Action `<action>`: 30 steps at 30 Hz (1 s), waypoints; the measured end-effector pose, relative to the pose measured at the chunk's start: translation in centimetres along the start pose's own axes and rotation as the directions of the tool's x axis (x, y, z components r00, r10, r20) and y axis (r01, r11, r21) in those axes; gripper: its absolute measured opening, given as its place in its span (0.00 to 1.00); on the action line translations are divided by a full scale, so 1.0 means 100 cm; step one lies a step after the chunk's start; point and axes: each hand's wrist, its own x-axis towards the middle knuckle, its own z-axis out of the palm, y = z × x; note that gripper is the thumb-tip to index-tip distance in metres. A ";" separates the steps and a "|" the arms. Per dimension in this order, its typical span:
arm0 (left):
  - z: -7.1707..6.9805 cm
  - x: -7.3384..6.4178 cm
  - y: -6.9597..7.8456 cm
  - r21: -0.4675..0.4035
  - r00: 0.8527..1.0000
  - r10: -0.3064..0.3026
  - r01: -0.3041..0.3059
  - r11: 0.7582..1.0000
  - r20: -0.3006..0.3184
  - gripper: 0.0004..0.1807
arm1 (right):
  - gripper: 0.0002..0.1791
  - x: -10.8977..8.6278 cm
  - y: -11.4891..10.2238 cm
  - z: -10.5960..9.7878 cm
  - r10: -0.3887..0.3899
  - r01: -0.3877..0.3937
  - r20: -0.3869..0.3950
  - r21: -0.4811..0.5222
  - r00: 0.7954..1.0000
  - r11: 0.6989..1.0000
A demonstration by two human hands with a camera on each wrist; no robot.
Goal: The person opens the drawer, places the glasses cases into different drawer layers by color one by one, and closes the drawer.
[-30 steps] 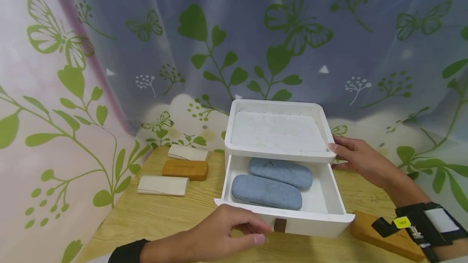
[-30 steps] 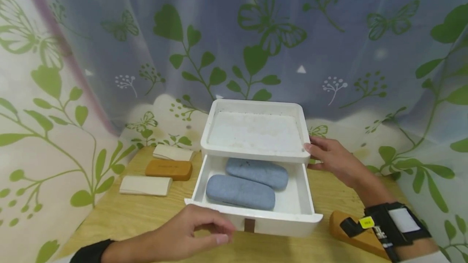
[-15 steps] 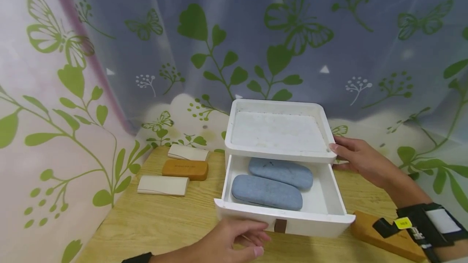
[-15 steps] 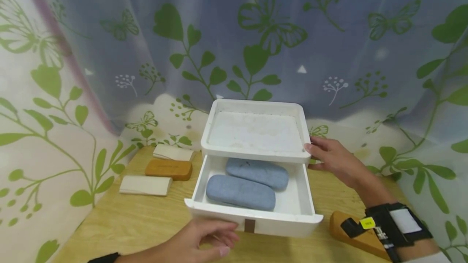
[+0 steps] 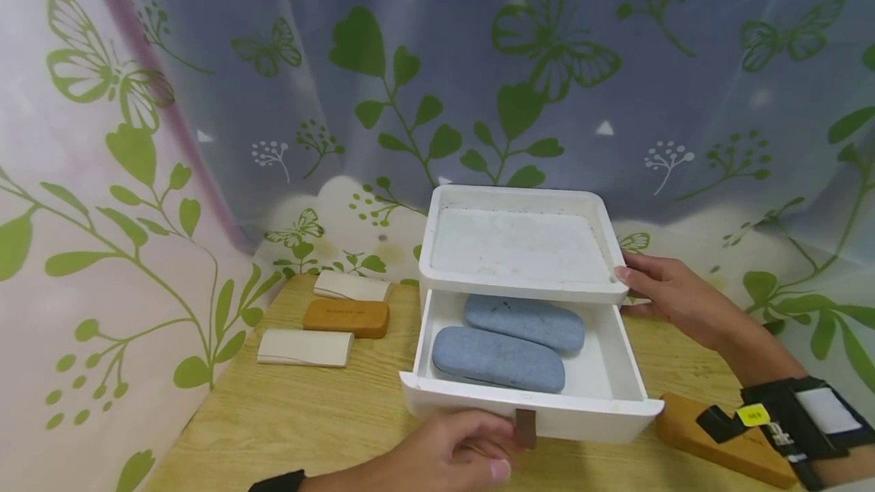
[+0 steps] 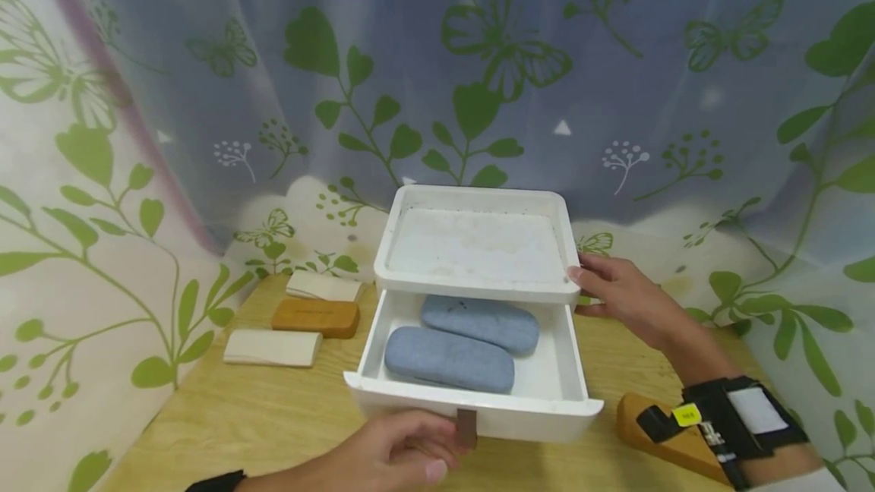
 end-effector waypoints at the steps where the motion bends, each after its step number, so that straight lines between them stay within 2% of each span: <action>1: 0.002 0.000 0.001 -0.023 1.000 -0.022 0.022 0.999 -0.011 0.23 | 0.37 0.000 0.000 0.000 0.002 -0.002 -0.001 -0.002 1.000 1.000; 5: 0.007 0.003 0.004 -0.101 0.998 -0.063 0.060 0.993 -0.031 0.18 | 0.37 -0.001 -0.001 0.000 0.008 -0.008 -0.001 -0.004 1.000 1.000; 8: 0.009 0.007 0.007 -0.129 1.000 -0.015 0.014 0.992 -0.009 0.17 | 0.37 -0.001 -0.001 0.000 0.011 -0.011 -0.002 -0.005 1.000 1.000; 12: 0.013 0.014 0.008 -0.094 0.998 0.065 -0.067 0.993 -0.026 0.18 | 0.37 -0.001 -0.001 0.000 0.010 -0.010 -0.003 -0.005 1.000 1.000; 15: 0.017 0.018 0.007 -0.025 0.992 0.070 -0.073 0.997 -0.108 0.19 | 0.37 0.000 -0.001 0.000 0.009 -0.009 -0.004 -0.003 1.000 1.000; 18: 0.020 0.020 0.007 -0.018 0.985 0.064 -0.067 0.998 -0.157 0.18 | 0.37 0.000 -0.001 0.000 0.008 -0.008 -0.008 -0.004 1.000 1.000; 24: 0.023 0.023 0.004 -0.032 0.976 0.136 -0.143 0.989 -0.168 0.17 | 0.37 -0.001 -0.001 -0.001 -0.003 0.003 -0.004 -0.005 1.000 1.000; 30: 0.026 0.024 0.004 0.047 0.962 0.141 -0.134 0.990 -0.232 0.15 | 0.37 0.000 0.000 0.000 0.004 -0.004 0.001 0.005 1.000 1.000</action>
